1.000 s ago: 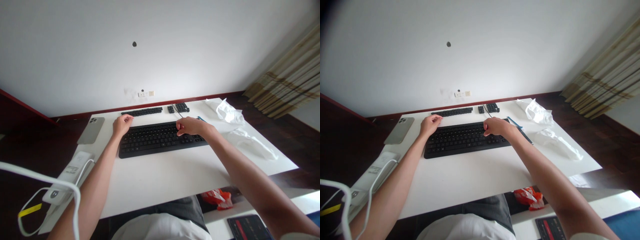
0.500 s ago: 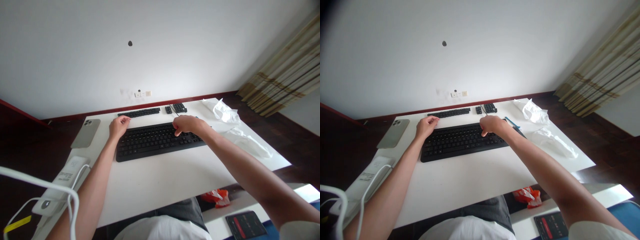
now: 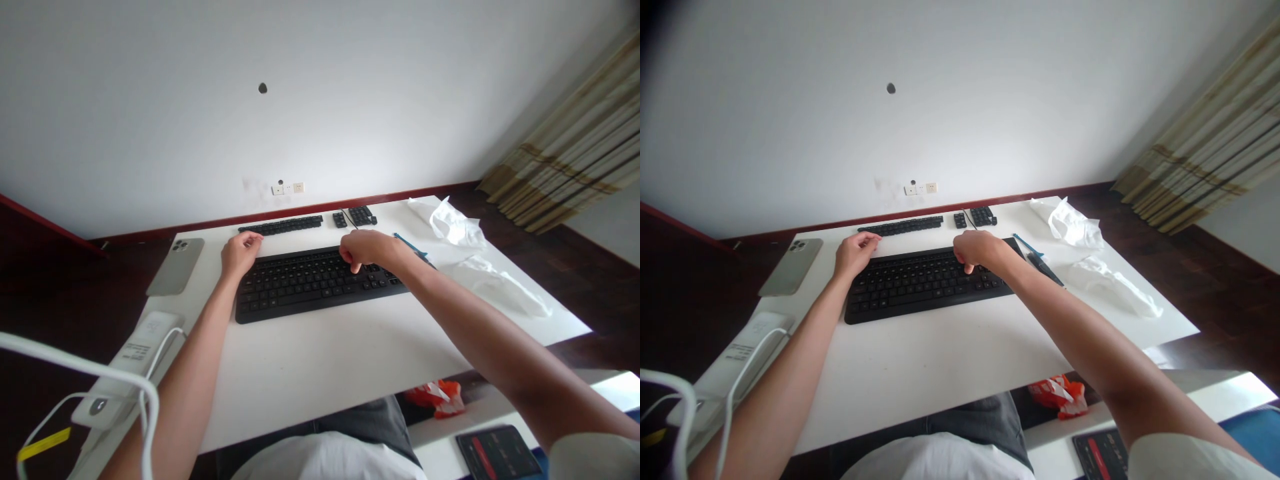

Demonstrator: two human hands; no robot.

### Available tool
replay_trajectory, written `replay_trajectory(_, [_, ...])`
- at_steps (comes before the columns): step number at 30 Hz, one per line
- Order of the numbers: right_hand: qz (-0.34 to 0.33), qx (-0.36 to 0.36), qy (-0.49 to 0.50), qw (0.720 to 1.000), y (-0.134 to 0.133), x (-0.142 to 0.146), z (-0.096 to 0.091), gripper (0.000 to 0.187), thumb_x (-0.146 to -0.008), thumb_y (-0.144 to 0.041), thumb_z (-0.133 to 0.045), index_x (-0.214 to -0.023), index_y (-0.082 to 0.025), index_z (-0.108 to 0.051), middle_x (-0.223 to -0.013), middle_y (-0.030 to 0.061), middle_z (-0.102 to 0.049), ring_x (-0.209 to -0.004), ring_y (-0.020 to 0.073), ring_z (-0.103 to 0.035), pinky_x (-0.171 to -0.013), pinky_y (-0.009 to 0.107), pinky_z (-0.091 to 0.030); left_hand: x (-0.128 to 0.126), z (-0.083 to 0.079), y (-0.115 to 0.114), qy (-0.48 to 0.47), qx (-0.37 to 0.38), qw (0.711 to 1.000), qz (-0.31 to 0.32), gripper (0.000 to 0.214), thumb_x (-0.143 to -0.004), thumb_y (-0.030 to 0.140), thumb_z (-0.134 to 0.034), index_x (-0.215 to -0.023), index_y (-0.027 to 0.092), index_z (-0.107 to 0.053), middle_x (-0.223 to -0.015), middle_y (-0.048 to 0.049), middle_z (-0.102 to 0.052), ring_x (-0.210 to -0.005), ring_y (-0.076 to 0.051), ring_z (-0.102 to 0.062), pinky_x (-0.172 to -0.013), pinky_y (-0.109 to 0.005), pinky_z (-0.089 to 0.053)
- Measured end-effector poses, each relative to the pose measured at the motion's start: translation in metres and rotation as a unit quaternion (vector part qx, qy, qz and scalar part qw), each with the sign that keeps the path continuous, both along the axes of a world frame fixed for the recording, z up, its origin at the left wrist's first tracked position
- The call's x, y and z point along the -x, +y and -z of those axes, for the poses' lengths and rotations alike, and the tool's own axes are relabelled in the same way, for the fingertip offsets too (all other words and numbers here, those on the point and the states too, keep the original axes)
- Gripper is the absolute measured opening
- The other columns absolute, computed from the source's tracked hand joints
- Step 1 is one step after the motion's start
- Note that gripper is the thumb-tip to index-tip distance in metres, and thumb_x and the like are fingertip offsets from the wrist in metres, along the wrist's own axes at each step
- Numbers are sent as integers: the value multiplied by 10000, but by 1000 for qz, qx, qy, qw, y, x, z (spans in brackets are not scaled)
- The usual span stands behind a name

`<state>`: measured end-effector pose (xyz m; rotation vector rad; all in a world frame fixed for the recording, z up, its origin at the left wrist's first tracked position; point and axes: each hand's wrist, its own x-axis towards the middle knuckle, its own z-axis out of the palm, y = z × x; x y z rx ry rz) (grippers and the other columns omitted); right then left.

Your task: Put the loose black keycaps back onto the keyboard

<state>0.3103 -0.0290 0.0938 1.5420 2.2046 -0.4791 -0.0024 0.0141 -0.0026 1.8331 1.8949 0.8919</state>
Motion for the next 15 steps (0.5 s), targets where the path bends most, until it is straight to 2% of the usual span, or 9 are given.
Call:
replay_trajectory(8, [-2,22,-1,1000,18,6,1,322,-569,-174,-926,-840,-183,-752,-957,73,-754,-834,278,-701,-612,303,-455,0,0,0,7,-2,1000,1,244,-864,413,-597,-947,283,-787,-838,-3,-758,-786,-202,-659,-724,-286,-432])
replay_trajectory(15, [13,35,30,999,17,-5,5,281,-590,-216,-898,-792,-211,-704,-849,22,-727,-764,238,-672,-560,279,-400,1,2,1,7,-5,1000,7,229,-871,405,-595,-942,295,-783,-834,5,-754,-774,-202,-662,-728,-294,-432])
